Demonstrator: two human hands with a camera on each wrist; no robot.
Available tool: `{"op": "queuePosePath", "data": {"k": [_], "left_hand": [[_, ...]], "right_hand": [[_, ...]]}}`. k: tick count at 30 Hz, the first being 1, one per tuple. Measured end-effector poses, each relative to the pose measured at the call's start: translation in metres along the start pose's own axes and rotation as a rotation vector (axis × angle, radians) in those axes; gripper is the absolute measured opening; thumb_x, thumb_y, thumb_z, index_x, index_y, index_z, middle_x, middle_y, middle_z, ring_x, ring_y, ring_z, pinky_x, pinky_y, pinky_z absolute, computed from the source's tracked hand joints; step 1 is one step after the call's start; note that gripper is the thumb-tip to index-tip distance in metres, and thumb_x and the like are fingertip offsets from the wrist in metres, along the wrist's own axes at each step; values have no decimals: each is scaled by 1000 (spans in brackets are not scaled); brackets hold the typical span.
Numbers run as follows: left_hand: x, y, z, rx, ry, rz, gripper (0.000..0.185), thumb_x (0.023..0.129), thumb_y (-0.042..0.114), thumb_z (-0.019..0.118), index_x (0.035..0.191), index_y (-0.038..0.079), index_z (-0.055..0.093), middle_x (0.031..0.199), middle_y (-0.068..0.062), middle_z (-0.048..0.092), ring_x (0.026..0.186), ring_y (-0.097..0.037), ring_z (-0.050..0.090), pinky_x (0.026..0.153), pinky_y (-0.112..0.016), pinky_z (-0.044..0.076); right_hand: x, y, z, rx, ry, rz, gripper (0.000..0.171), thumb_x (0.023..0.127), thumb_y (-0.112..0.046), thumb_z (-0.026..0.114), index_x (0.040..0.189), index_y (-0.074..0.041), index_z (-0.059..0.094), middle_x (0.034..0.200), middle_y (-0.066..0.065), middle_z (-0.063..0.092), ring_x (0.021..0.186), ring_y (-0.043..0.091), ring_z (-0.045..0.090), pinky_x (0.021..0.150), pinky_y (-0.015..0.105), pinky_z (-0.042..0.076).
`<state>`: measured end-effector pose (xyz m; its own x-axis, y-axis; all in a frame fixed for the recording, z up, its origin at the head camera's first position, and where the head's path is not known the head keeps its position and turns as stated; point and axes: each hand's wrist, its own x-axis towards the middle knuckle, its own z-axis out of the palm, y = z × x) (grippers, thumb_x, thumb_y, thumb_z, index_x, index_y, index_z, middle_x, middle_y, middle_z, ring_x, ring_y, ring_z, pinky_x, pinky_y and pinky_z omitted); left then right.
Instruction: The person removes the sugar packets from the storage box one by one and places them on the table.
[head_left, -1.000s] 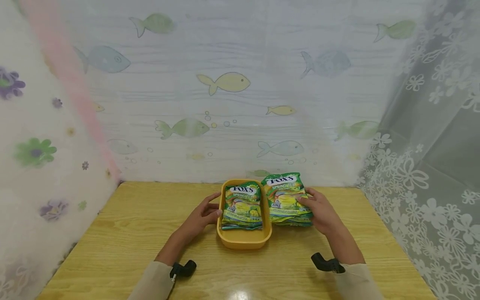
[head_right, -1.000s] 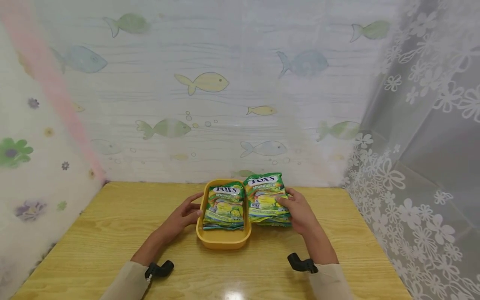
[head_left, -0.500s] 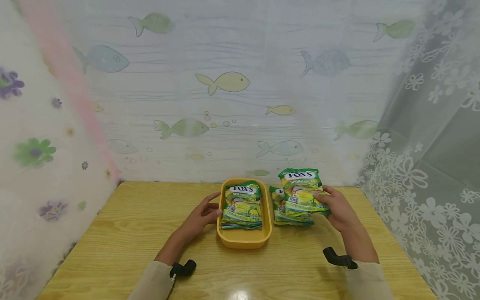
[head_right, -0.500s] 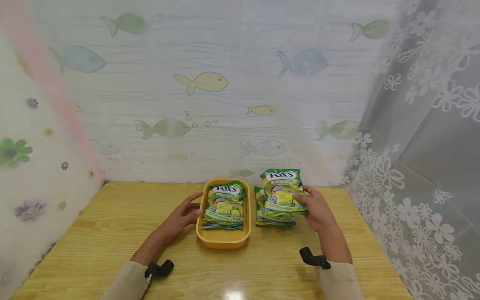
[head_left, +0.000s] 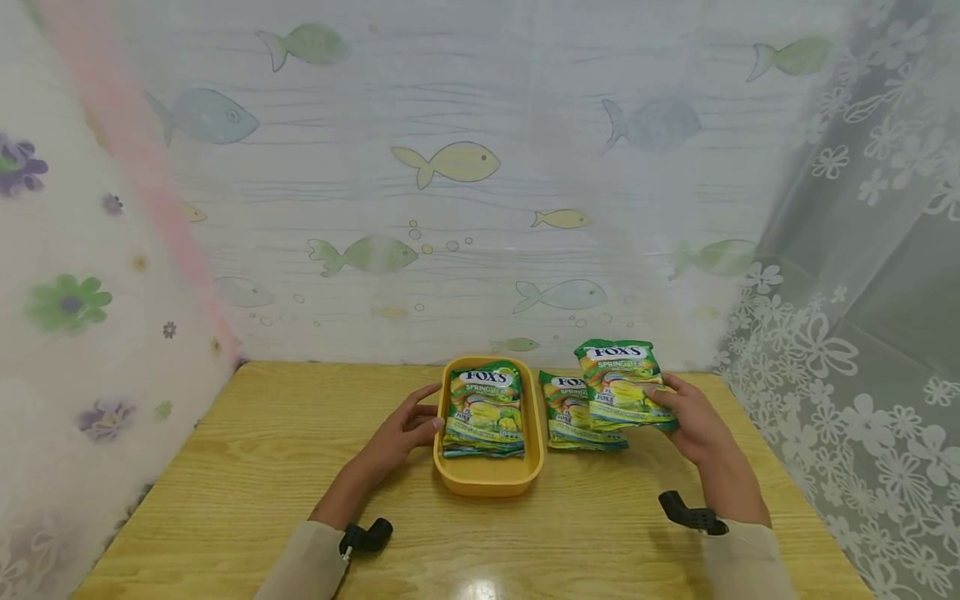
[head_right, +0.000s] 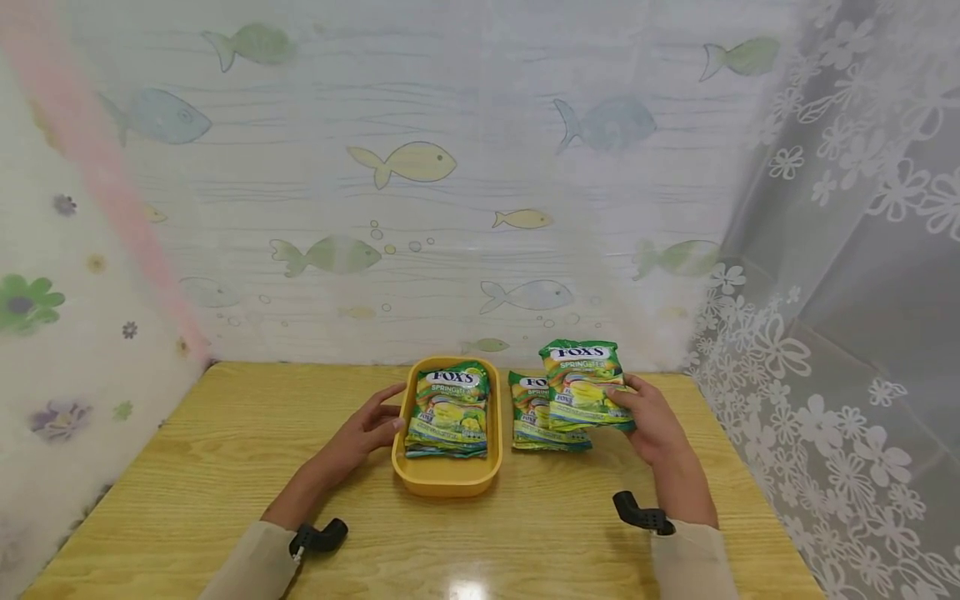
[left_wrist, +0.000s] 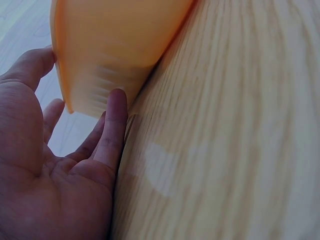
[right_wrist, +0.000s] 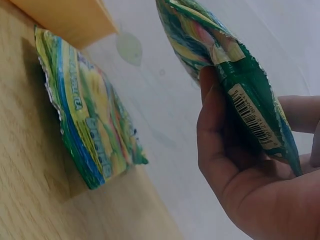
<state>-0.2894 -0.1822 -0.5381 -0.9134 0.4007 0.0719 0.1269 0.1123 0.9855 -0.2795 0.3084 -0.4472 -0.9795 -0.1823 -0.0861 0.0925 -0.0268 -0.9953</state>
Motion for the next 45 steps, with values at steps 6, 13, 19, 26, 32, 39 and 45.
{"op": "queuePosePath", "data": {"k": [6, 13, 19, 26, 32, 39, 45], "left_hand": [[0, 1, 0, 6, 1, 0, 65, 111, 31, 61, 168, 34, 29, 155, -20, 48, 142, -37, 52, 104, -43, 57], [1, 1, 1, -5, 0, 0, 67, 111, 29, 61, 169, 32, 28, 155, -20, 48, 142, -37, 53, 104, -42, 58], [1, 0, 0, 9, 4, 3, 66, 111, 30, 60, 169, 31, 28, 155, -20, 49, 141, -37, 52, 103, -42, 58], [3, -3, -1, 14, 2, 12, 66, 111, 31, 60, 169, 32, 28, 154, -20, 49, 141, -37, 53, 103, -42, 58], [2, -4, -1, 8, -1, 14, 66, 111, 30, 61, 168, 32, 29, 154, -21, 50, 141, -38, 53, 103, -42, 58], [1, -1, -1, 21, 7, 6, 65, 111, 32, 61, 168, 35, 30, 154, -20, 50, 141, -37, 53, 103, -43, 58], [-1, 1, -1, 20, 3, 1, 64, 111, 31, 61, 167, 36, 30, 154, -19, 50, 141, -37, 53, 104, -44, 57]], "right_hand": [[1, 4, -11, 17, 26, 9, 79, 115, -20, 48, 168, 2, -7, 114, -15, 63, 103, -1, 68, 88, 22, 59], [1, 11, -24, 25, 43, 27, 76, 116, -20, 47, 169, 1, -4, 111, -15, 66, 101, 0, 69, 86, 23, 59], [0, 15, -31, 27, 69, 21, 76, 116, -21, 48, 168, 3, -1, 107, -14, 68, 99, 1, 69, 85, 22, 59], [-1, 20, -39, 86, 97, 30, 78, 115, -21, 49, 169, -1, -4, 105, -16, 70, 98, 0, 70, 85, 21, 59], [-4, 25, -43, 100, 131, 48, 81, 114, -24, 51, 169, -4, -5, 104, -17, 69, 97, -1, 69, 85, 20, 58], [-6, 29, -47, 148, 164, 88, 80, 114, -24, 51, 170, -9, -5, 101, -19, 68, 96, -2, 68, 87, 20, 57], [-6, 33, -49, 154, 166, 85, 80, 114, -24, 51, 170, -8, -4, 101, -19, 70, 97, -2, 68, 87, 20, 58]]}}
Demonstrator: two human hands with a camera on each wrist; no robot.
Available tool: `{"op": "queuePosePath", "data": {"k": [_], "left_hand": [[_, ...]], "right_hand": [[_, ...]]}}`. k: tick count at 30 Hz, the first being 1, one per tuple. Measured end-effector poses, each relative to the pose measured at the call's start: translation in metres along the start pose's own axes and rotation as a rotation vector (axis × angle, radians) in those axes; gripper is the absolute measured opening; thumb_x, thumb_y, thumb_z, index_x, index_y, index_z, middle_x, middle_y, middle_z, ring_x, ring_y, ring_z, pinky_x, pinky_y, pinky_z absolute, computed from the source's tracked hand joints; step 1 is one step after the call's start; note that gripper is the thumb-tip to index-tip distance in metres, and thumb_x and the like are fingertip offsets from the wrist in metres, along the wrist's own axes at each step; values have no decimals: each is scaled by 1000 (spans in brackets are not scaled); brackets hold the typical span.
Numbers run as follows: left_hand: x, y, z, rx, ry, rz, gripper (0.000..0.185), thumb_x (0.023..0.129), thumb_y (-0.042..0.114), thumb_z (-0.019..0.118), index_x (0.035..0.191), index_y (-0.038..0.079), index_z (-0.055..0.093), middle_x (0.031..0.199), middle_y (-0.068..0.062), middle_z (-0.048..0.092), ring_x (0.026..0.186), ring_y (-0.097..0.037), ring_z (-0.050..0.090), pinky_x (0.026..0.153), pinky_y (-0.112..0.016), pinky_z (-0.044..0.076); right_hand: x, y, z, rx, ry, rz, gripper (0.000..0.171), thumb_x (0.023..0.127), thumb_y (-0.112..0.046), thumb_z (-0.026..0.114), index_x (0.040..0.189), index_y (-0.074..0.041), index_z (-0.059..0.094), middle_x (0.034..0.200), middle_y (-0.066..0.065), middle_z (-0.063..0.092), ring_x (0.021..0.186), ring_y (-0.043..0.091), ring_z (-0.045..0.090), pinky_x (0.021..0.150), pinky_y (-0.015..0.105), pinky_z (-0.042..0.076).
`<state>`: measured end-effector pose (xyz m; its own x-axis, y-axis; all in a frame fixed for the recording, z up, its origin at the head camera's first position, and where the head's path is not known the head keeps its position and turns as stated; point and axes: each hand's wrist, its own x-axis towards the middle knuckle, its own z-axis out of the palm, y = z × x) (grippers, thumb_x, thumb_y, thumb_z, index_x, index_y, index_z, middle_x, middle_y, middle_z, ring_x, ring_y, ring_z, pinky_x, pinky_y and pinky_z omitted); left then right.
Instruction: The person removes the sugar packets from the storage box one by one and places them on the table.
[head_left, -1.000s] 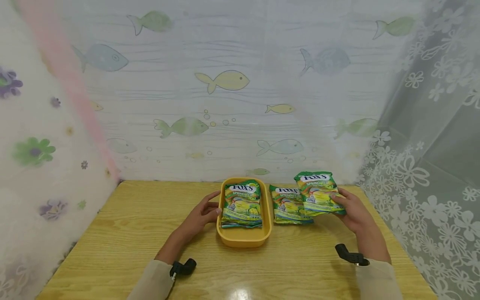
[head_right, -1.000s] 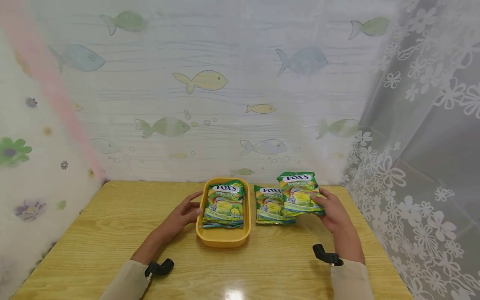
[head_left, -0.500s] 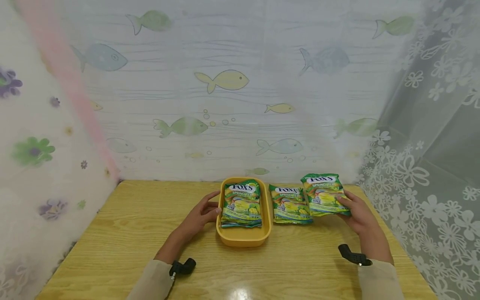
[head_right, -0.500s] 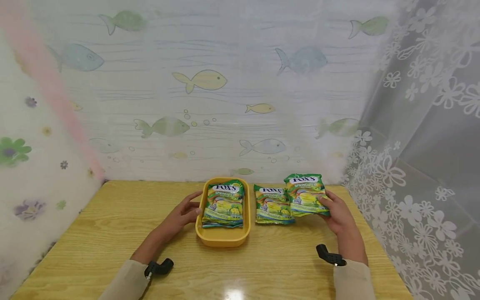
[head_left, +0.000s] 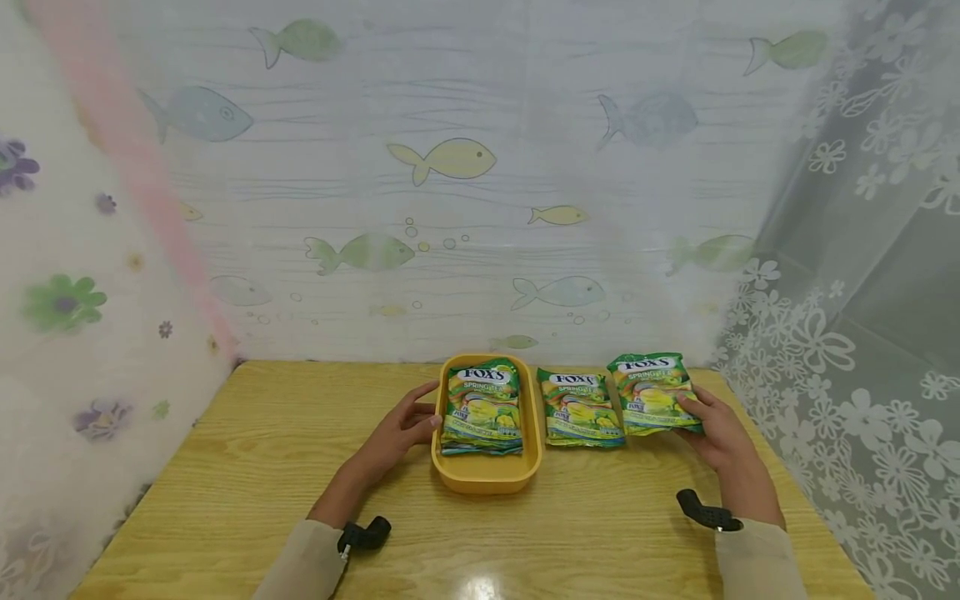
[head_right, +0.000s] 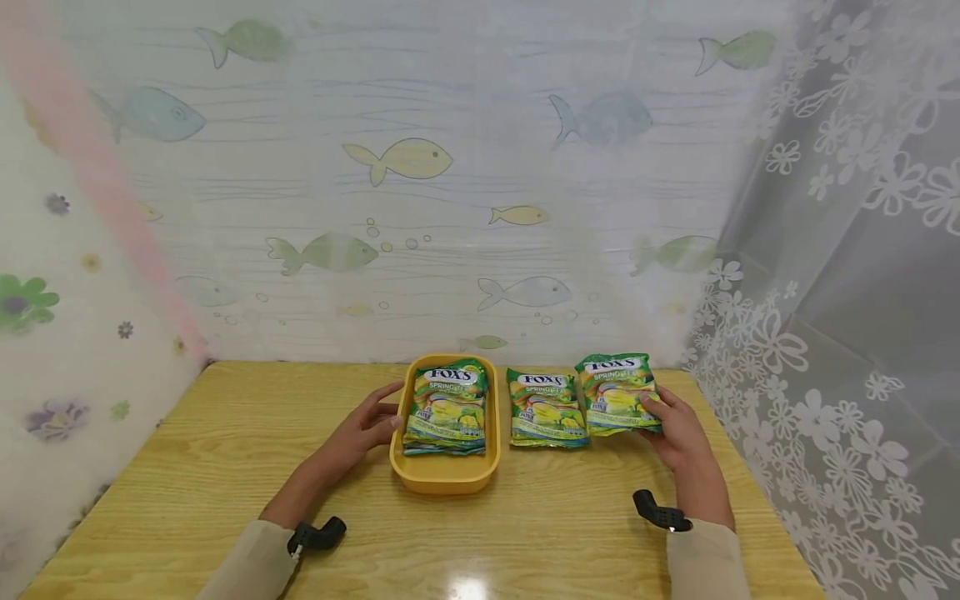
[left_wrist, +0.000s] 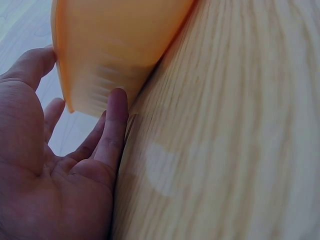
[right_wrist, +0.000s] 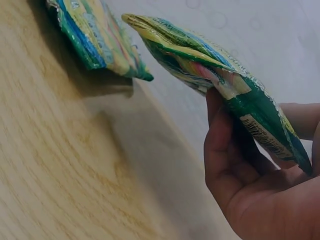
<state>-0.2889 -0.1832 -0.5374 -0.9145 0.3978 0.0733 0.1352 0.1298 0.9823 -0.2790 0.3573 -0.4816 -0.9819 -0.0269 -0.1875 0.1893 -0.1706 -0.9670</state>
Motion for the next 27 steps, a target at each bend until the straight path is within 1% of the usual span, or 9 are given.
{"op": "queuePosePath", "data": {"k": [4, 9, 15, 22, 27], "left_hand": [[0, 0, 0, -16, -9, 0, 64, 111, 29, 60, 167, 36, 31, 154, -20, 50, 141, -37, 53, 105, -45, 57], [0, -1, 0, -10, -8, 0, 64, 111, 30, 61, 167, 35, 30, 154, -19, 50, 141, -36, 53, 105, -44, 57], [1, -1, 0, -1, -6, 3, 65, 111, 30, 61, 168, 34, 30, 155, -20, 50, 141, -36, 53, 105, -43, 57], [1, -2, -1, 6, -5, 4, 65, 111, 30, 60, 168, 34, 30, 154, -20, 50, 141, -36, 54, 105, -43, 56], [1, -1, -1, 7, -2, 5, 64, 111, 31, 61, 168, 35, 30, 153, -20, 51, 141, -36, 54, 105, -44, 56]], "right_hand": [[1, 3, -2, 9, 10, 16, 81, 114, -23, 51, 170, -10, -6, 100, -19, 69, 96, -2, 68, 87, 21, 58], [2, 8, -4, -55, 29, 14, 82, 114, -26, 52, 170, -10, -6, 100, -21, 67, 96, -4, 67, 88, 21, 58], [3, 12, -5, -94, 64, 20, 84, 113, -27, 54, 171, -10, -4, 101, -21, 63, 95, -4, 66, 90, 22, 57], [5, 13, -5, -92, 94, 22, 83, 112, -30, 56, 171, -11, 1, 99, -23, 64, 94, -5, 66, 90, 22, 57], [8, 17, -5, -107, 107, 20, 82, 112, -30, 56, 171, -12, 2, 101, -25, 60, 94, -7, 65, 91, 21, 56]]}}
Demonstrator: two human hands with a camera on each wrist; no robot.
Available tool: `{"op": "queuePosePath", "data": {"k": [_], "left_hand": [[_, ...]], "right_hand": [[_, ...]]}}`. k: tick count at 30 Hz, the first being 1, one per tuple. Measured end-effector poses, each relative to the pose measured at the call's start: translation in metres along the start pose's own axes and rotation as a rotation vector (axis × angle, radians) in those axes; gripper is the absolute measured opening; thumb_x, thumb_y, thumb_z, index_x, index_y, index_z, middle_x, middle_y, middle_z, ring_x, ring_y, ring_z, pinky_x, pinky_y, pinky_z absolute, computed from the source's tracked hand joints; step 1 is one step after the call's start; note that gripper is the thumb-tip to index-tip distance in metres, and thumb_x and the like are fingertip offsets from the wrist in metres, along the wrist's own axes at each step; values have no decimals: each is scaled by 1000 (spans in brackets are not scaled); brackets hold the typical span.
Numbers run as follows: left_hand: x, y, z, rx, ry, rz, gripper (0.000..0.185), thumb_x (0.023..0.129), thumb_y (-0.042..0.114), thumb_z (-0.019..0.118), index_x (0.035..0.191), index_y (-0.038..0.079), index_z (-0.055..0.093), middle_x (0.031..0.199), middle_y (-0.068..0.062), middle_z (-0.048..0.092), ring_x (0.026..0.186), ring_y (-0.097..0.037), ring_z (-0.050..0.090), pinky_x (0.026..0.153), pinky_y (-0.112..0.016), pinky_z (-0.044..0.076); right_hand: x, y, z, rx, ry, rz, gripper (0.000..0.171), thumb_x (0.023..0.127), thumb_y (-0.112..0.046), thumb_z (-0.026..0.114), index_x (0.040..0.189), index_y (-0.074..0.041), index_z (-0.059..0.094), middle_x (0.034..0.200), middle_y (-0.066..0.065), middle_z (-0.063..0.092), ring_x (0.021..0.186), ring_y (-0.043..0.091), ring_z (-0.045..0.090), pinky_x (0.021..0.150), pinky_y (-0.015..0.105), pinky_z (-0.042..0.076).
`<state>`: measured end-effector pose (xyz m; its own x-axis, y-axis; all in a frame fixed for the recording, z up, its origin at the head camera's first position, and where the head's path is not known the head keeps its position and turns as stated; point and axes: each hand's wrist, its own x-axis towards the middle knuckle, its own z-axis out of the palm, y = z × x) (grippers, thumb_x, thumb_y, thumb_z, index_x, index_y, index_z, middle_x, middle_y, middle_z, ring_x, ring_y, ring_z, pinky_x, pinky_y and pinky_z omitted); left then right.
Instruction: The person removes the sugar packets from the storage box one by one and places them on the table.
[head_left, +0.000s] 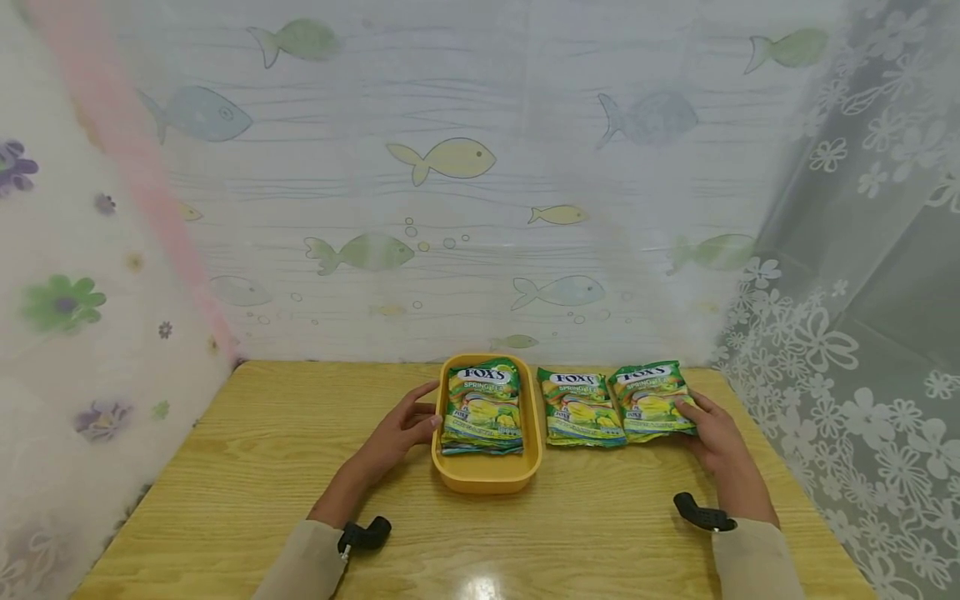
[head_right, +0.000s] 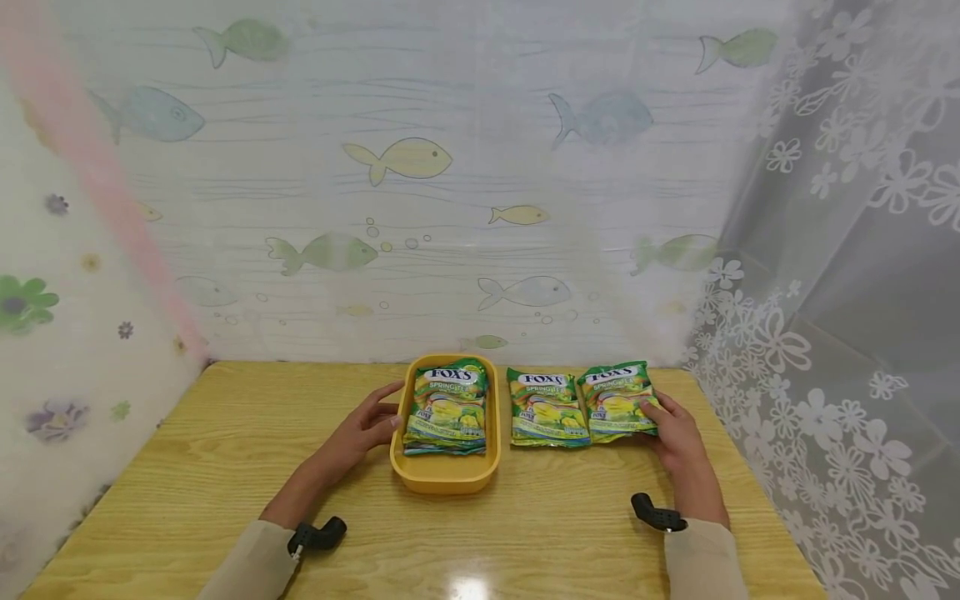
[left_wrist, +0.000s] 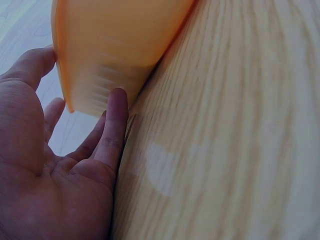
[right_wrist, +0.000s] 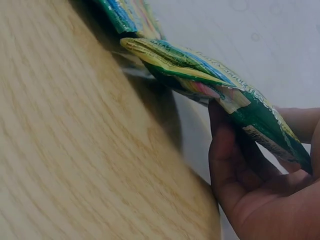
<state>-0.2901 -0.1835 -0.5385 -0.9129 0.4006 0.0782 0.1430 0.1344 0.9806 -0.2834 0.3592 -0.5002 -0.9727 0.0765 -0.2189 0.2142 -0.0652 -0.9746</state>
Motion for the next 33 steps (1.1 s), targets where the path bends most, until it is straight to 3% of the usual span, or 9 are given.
{"op": "queuePosePath", "data": {"k": [7, 12, 15, 19, 23, 26, 29, 31, 33], "left_hand": [[1, 0, 0, 1, 4, 1, 64, 111, 31, 61, 167, 36, 31, 153, -19, 51, 140, -36, 54, 105, -44, 57], [0, -1, 0, -7, -1, 4, 64, 111, 29, 61, 168, 34, 30, 154, -20, 50, 141, -37, 54, 104, -44, 57], [1, -1, 0, -9, -4, 7, 64, 111, 28, 60, 168, 33, 30, 154, -21, 50, 141, -37, 53, 104, -43, 57], [1, -1, 0, -6, -2, 7, 64, 111, 29, 60, 168, 34, 30, 154, -20, 50, 140, -37, 53, 103, -43, 58], [0, -1, 0, -6, 0, 5, 64, 111, 30, 60, 168, 34, 30, 154, -20, 50, 140, -37, 53, 104, -43, 57], [0, -1, 0, -10, -1, 4, 64, 111, 30, 60, 168, 35, 30, 154, -20, 50, 141, -37, 53, 104, -43, 57], [0, -1, 0, -12, 0, 1, 64, 111, 30, 60, 168, 35, 30, 154, -20, 49, 141, -36, 53, 104, -43, 57], [0, 0, 0, -12, 2, 1, 64, 111, 30, 60, 168, 35, 30, 154, -20, 50, 141, -37, 53, 104, -43, 57], [0, 0, 1, -12, 4, 0, 64, 111, 30, 60, 168, 36, 30, 154, -20, 50, 141, -36, 53, 105, -43, 57]], "right_hand": [[3, 3, -1, 13, 16, 20, 80, 113, -31, 54, 172, -14, 3, 123, -13, 51, 96, -7, 64, 93, 21, 56], [3, 4, -1, 0, 24, 10, 77, 113, -29, 53, 172, -13, 5, 124, -12, 52, 95, -8, 64, 94, 21, 56], [4, 6, 0, -9, 37, 11, 74, 114, -25, 51, 171, -12, 5, 138, 0, 50, 95, -9, 63, 94, 20, 56], [6, 7, 0, -8, 47, 23, 72, 115, -22, 48, 171, -11, 4, 166, 21, 26, 93, -11, 61, 94, 19, 55], [6, 7, 0, -30, 59, 29, 73, 115, -23, 47, 170, -7, 1, 173, 25, 10, 94, -11, 58, 93, 16, 54], [6, 6, 0, -52, 64, 31, 74, 116, -26, 45, 169, -3, -1, 174, 26, 8, 110, -3, 54, 91, 13, 53], [7, 5, 2, -53, 80, 37, 74, 116, -29, 43, 168, -3, -1, 175, 25, 6, 139, 18, 46, 90, 12, 52], [7, 4, 3, -51, 109, 42, 73, 115, -30, 43, 169, -4, 2, 176, 22, 5, 154, 29, 32, 97, 15, 51], [8, 3, 4, -52, 141, 47, 70, 115, -31, 43, 169, -6, 6, 177, 17, 3, 161, 32, 18, 112, 23, 46]]}}
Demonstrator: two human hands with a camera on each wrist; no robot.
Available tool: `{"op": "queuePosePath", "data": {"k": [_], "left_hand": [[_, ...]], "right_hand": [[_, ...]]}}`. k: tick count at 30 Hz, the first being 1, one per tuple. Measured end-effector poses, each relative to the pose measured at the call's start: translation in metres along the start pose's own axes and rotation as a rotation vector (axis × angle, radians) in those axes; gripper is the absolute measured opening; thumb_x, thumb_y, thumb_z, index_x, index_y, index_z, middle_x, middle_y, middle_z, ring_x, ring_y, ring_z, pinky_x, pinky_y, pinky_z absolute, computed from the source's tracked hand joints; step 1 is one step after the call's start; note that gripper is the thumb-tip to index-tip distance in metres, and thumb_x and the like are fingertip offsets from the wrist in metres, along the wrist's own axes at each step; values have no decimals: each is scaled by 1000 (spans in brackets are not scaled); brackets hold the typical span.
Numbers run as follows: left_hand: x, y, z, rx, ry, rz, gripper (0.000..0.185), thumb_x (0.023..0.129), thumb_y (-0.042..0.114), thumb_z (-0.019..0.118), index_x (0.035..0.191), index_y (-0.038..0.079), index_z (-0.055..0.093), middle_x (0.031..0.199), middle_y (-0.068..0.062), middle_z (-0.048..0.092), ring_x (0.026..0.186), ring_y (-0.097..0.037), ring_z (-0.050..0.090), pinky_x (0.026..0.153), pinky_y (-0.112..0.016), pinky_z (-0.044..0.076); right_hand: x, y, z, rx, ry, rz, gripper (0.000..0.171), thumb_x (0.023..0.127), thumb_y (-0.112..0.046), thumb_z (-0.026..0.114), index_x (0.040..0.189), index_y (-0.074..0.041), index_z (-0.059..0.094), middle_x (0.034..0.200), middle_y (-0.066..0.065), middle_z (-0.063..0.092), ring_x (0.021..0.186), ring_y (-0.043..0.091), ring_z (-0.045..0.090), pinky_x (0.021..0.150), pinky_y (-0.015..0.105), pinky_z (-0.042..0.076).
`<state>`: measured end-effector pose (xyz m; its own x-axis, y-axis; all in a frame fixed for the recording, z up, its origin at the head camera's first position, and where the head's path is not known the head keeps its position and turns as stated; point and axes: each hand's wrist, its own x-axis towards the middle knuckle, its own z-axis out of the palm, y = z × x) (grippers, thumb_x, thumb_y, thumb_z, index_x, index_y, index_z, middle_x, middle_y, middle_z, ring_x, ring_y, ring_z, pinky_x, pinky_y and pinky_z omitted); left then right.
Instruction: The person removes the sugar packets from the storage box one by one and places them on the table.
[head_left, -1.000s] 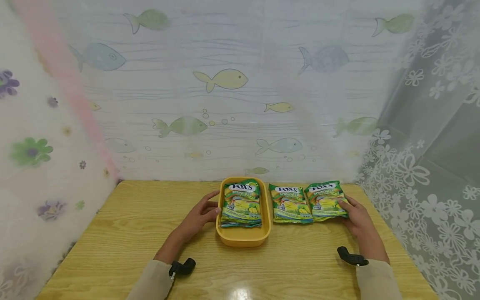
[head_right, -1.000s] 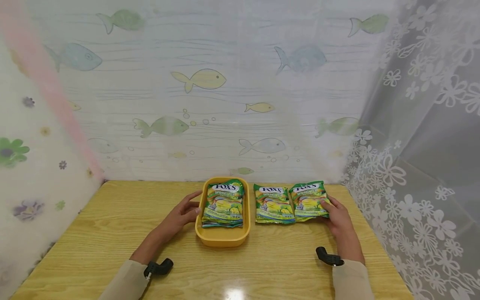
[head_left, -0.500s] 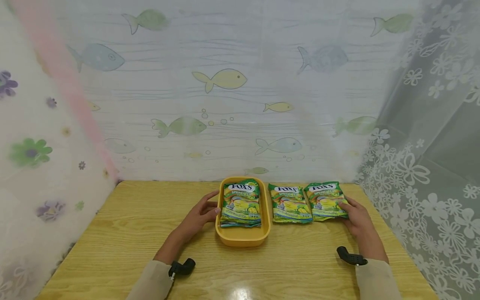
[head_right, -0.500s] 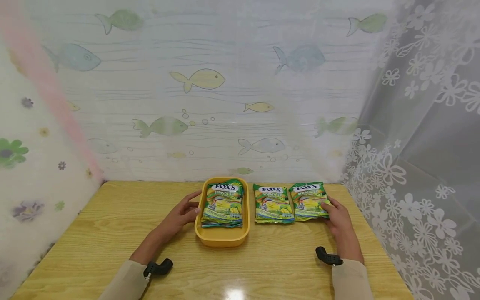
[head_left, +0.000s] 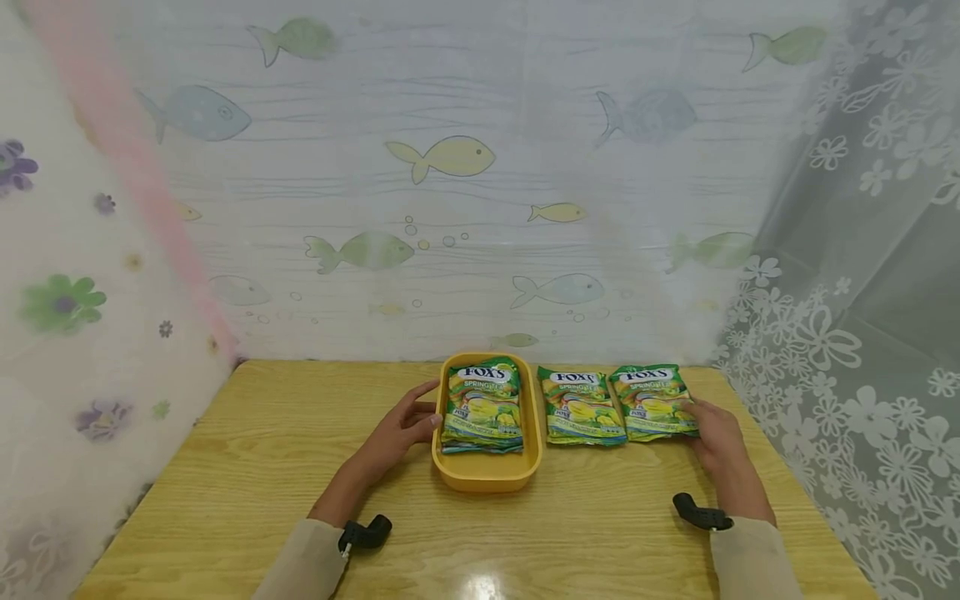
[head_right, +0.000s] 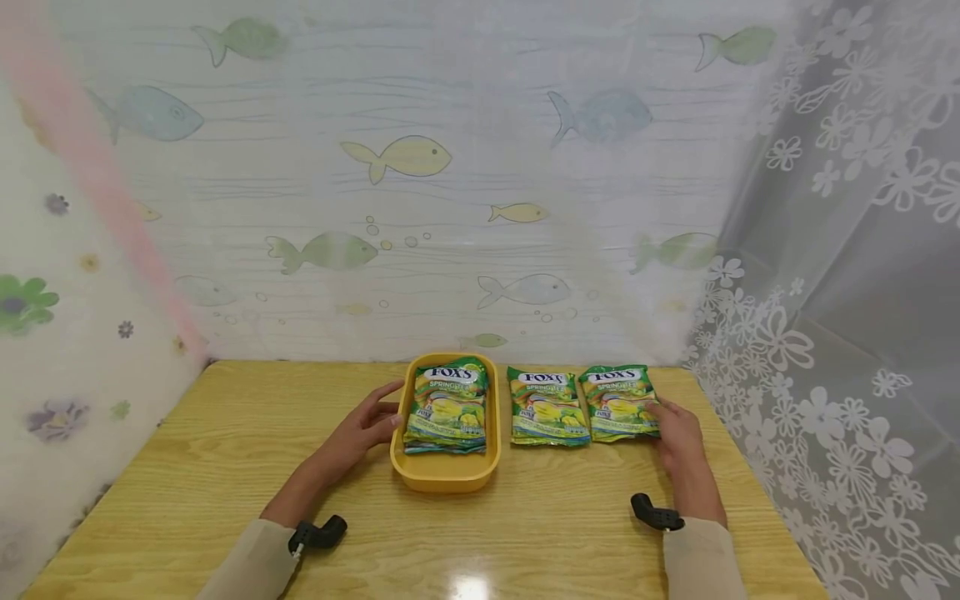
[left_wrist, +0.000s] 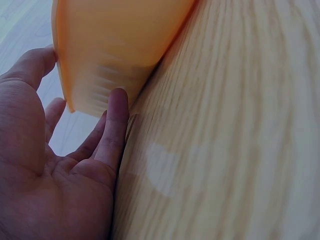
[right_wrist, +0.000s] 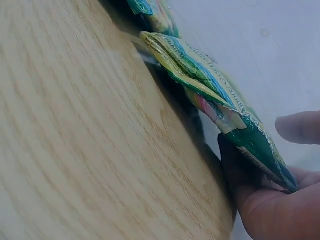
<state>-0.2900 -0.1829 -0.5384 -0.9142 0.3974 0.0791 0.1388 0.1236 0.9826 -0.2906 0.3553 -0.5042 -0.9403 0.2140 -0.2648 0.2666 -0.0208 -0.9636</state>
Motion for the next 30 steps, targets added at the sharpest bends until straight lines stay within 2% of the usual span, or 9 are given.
{"op": "queuePosePath", "data": {"k": [3, 5, 7, 11, 14, 19, 27, 30], "left_hand": [[0, 1, 0, -1, 1, -2, 64, 111, 31, 60, 167, 36, 30, 154, -19, 50, 141, -36, 53, 105, -43, 57], [0, 1, 0, -1, 1, -5, 64, 111, 31, 60, 167, 36, 30, 154, -19, 50, 141, -36, 53, 105, -44, 57], [0, 1, 0, -2, 2, -8, 64, 111, 31, 60, 167, 36, 30, 154, -19, 50, 141, -36, 53, 105, -44, 57], [0, 0, 0, 4, 3, -11, 64, 111, 30, 60, 168, 35, 30, 154, -19, 50, 141, -36, 53, 105, -44, 57], [0, 0, 0, 7, 2, -13, 64, 111, 30, 60, 168, 34, 29, 154, -19, 50, 141, -36, 53, 105, -44, 56], [0, 0, 0, 3, -1, -15, 65, 111, 30, 60, 168, 33, 29, 154, -19, 50, 141, -36, 53, 105, -44, 56], [-2, 4, 0, 6, 0, -20, 65, 111, 30, 60, 168, 33, 29, 155, -19, 50, 141, -36, 53, 106, -44, 56], [-2, 5, 0, 6, 1, -19, 65, 111, 30, 60, 168, 34, 29, 155, -19, 50, 141, -36, 53, 106, -44, 56]], "right_hand": [[-1, -2, 0, -15, 50, 2, 66, 115, -33, 43, 169, -9, 14, 178, 8, 0, 164, 31, 2, 130, 37, 24], [-2, -4, -2, -23, 66, -4, 65, 115, -35, 42, 169, -11, 17, 178, 5, -3, 163, 29, -8, 133, 44, 9], [-4, -4, -4, -28, 73, -13, 65, 115, -38, 42, 169, -11, 19, 178, 4, -3, 163, 28, -13, 133, 46, 1], [-6, -4, -7, -36, 57, -41, 68, 115, -41, 41, 170, -8, 17, 178, 7, -3, 163, 29, -12, 132, 51, -5], [-7, -4, -8, -62, 49, -63, 70, 115, -41, 42, 170, -6, 15, 178, 10, -3, 163, 33, -9, 131, 55, -5], [-11, -8, -6, -108, 73, -88, 70, 115, -41, 44, 170, -6, 18, 177, 17, 7, 163, 38, 4, 132, 57, 5], [-19, -20, -1, -143, 61, -140, 69, 115, -37, 44, 170, -5, 17, 174, 18, 23, 162, 36, 16, 132, 44, 18], [-22, -25, 2, -170, 64, -169, 69, 115, -39, 44, 170, -5, 19, 172, 19, 28, 157, 32, 32, 130, 43, 25]]}}
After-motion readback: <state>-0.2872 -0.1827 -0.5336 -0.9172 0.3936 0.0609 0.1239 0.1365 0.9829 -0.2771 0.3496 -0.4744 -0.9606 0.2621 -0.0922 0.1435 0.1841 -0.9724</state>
